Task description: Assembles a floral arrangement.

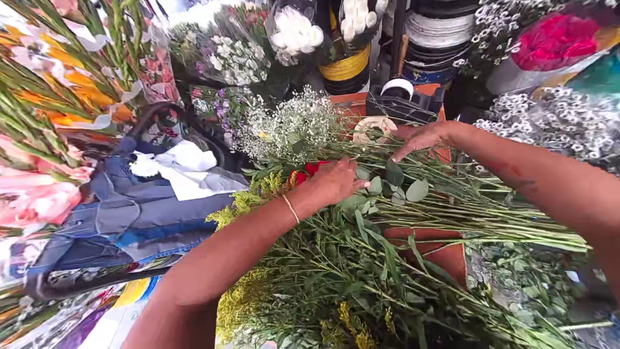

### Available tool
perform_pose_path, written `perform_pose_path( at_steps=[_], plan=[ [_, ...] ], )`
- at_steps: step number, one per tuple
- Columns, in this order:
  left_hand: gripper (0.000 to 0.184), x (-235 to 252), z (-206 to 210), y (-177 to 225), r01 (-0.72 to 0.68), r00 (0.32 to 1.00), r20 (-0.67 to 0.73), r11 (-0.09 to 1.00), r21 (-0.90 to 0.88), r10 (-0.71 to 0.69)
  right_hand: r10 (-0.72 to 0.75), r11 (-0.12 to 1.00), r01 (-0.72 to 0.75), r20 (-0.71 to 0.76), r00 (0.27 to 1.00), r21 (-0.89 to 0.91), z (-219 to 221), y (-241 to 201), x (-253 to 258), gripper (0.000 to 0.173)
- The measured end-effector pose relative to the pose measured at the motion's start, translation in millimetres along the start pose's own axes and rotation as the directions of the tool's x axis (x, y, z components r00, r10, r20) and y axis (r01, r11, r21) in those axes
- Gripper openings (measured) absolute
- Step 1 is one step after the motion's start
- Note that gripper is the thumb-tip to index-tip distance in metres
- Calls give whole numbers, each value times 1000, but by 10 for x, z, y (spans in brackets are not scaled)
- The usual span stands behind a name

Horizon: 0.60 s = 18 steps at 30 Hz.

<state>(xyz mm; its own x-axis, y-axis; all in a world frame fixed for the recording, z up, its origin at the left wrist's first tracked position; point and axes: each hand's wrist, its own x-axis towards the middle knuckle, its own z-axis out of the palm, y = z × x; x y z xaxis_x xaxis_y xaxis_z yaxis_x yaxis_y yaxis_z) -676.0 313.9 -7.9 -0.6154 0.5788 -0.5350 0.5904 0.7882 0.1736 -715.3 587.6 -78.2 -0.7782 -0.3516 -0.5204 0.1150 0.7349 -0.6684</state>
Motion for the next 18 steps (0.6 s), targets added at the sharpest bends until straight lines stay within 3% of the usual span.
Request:
perform_pose_path(
  at_steps=[6,9,13,16,18],
  plan=[
    [74,-366,226,183,-11,999,39,994,110,7,-106,993,102,80,991,54,286,-256,-131,115],
    [73,-404,269,216,-28,999,19,993,111,26,-103,995,103,-25,994,-15,258,-133,24,107],
    [73,-363,287,172,-4,1000,8,995,100,3,-92,956,56,-113,989,-289,153,-263,67,95],
    [75,-336,319,160,7,1000,-7,992,125,-6,-81,959,47,-114,990,-280,143,-400,41,94],
    [77,-315,334,151,-4,999,-40,988,154,11,-33,961,7,-88,996,-278,130,-479,51,104]
  ],
)
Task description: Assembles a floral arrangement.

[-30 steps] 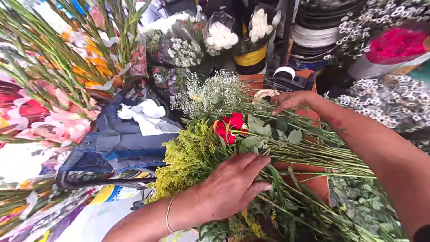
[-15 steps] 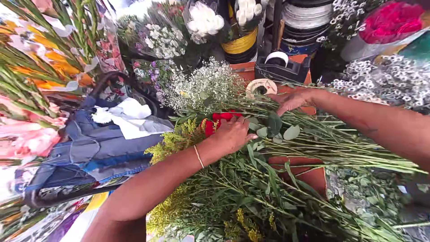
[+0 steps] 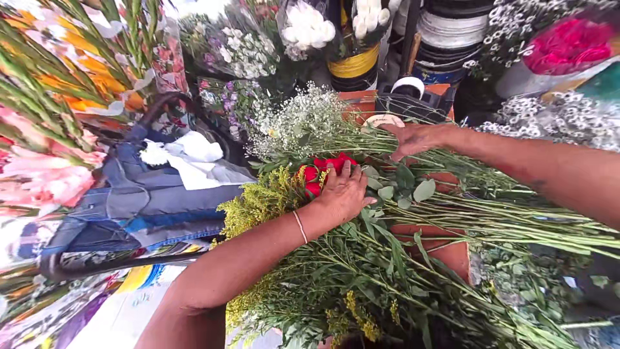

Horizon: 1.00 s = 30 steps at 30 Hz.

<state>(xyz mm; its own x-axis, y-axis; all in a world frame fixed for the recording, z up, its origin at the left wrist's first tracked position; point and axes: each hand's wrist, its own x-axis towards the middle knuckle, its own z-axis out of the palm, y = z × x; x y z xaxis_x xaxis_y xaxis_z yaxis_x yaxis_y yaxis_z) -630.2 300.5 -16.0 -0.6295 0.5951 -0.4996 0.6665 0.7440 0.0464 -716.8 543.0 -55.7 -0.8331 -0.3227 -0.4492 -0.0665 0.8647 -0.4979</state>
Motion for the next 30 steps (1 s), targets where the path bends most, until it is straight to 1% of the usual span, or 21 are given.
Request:
perform_pose_path(
  at_steps=[1,2,3,5,7,10,13,15,18,20,22,24,26,30],
  plan=[
    [77,9,7,-10,-16,999,-28,1000,21,17,22,998,-21,10,1000,-53,4,-21,26,114],
    [77,17,9,-15,-29,998,-46,999,42,31,41,990,-41,1,999,-134,34,-31,51,119],
    [77,22,3,-15,-35,998,-53,998,56,38,59,976,-59,-4,998,-209,88,-18,83,118],
    [77,16,-3,-14,-35,998,-57,998,51,38,74,959,-73,-6,997,-275,246,25,101,109],
    [76,7,1,-22,-23,999,-46,999,30,24,87,958,-81,10,996,-277,366,31,53,100],
    [77,10,46,-44,-7,1000,-26,1000,15,7,63,965,-60,2,998,-254,435,44,0,89],
    [77,21,69,-42,-2,1000,-16,999,35,2,67,956,-72,-27,997,-284,456,87,14,89],
    [77,34,59,-34,0,1000,-11,999,42,1,34,947,-47,-46,998,-318,327,73,19,92],
    [77,33,78,-37,-1,1000,-3,999,50,1,-98,941,98,17,995,-323,-5,-106,-51,92],
    [77,31,73,-20,-4,1000,5,999,53,4,-141,933,154,65,988,-325,-243,-257,-108,88],
    [76,27,62,-4,-5,1000,0,998,55,5,-162,923,176,71,984,-341,-492,-446,-184,84],
    [76,7,54,11,-6,1000,2,998,64,5,-193,920,190,23,981,-343,-735,-643,-269,78],
    [76,-12,60,36,-5,1000,4,997,77,4,-235,893,197,-46,971,-405,-950,-767,-287,71],
    [76,-15,102,61,6,1000,-17,997,78,-5,-323,846,206,-166,932,-493,-1319,-1050,-489,73]
  ],
)
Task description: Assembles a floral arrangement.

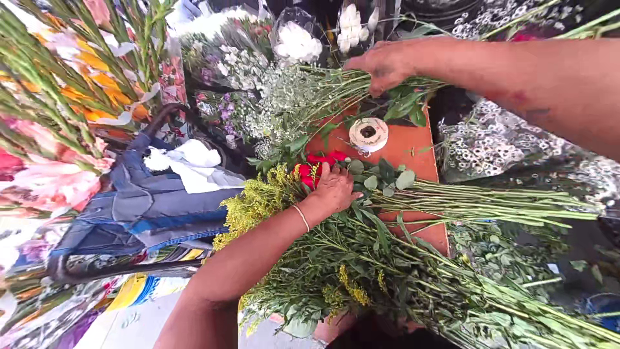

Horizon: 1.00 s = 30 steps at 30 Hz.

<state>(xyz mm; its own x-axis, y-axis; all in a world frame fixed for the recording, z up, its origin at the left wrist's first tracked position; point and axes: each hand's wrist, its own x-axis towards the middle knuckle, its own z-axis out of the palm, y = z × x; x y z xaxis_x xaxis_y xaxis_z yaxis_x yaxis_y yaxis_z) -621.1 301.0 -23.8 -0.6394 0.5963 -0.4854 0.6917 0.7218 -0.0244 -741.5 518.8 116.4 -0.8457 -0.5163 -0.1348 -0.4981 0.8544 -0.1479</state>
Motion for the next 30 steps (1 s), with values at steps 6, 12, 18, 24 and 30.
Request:
perform_pose_path(
  at_steps=[6,12,18,24,30],
  plan=[
    [75,-140,-106,-41,16,989,-141,992,-124,-34,-89,996,91,-292,952,-7,-672,-93,-424,72],
    [44,-841,-528,110,-184,862,-504,964,-192,64,135,991,-121,-461,877,60,-1225,-482,-1433,78],
    [43,-1705,-567,578,-419,839,-515,811,-410,173,392,917,-273,-526,755,291,-1288,-845,-2950,88],
    [32,-2228,-89,1278,-814,559,-312,438,-381,768,557,820,-477,-629,542,315,-532,-1814,-4854,95],
    [30,-2583,445,2342,-925,151,252,227,-304,956,912,390,-593,-384,143,705,104,-3799,-5679,84]
  ],
)
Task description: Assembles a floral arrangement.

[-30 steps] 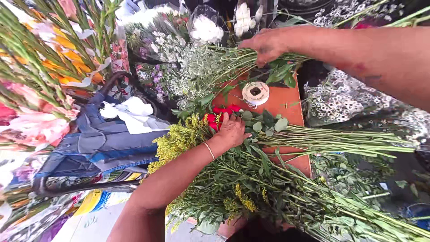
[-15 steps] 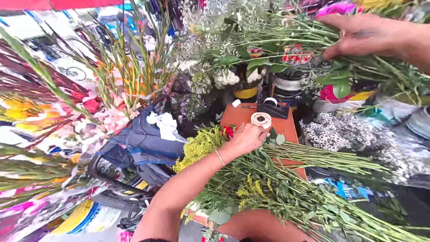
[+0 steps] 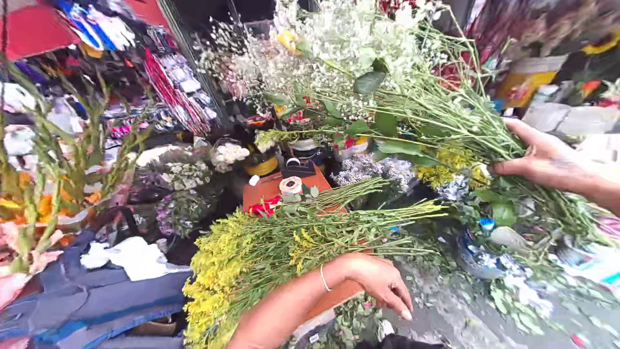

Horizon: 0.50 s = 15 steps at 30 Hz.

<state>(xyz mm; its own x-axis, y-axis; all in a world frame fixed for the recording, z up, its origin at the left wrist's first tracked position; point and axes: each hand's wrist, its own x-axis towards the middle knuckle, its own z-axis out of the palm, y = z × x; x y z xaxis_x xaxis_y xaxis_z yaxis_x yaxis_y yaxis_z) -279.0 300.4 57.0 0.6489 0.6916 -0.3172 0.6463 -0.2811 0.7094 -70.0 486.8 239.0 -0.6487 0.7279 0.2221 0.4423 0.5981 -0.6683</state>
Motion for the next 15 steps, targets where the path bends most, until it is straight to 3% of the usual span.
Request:
perform_pose_path(
  at_steps=[2,4,5,7,10,12,13,15],
  plan=[
    [34,293,-35,68,29,975,-222,998,53,-16,-40,983,31,44,998,182,-25,740,-280,85],
    [54,577,-150,112,112,839,-524,989,-96,-146,-62,929,56,5,998,367,148,1654,-496,94],
    [66,729,-209,93,75,753,-621,966,-248,-218,-23,886,15,13,1000,463,258,1932,-665,95],
    [76,1045,-264,35,-201,684,-663,795,-572,-304,93,789,-113,64,994,605,476,2337,-1047,98],
    [69,1497,-235,111,-513,656,-712,544,-664,-251,146,598,-264,221,964,757,831,2806,-1434,93],
    [41,1852,-171,311,-613,586,-735,406,-678,-342,128,482,-353,334,934,802,1037,3026,-1549,90],
    [36,2071,-128,340,-640,563,-724,344,-687,-398,125,442,-395,380,916,805,1111,3149,-1584,90],
    [45,2598,-13,171,-669,498,-714,305,-678,-493,125,409,-455,445,887,791,1180,3457,-1612,88]
  ],
)
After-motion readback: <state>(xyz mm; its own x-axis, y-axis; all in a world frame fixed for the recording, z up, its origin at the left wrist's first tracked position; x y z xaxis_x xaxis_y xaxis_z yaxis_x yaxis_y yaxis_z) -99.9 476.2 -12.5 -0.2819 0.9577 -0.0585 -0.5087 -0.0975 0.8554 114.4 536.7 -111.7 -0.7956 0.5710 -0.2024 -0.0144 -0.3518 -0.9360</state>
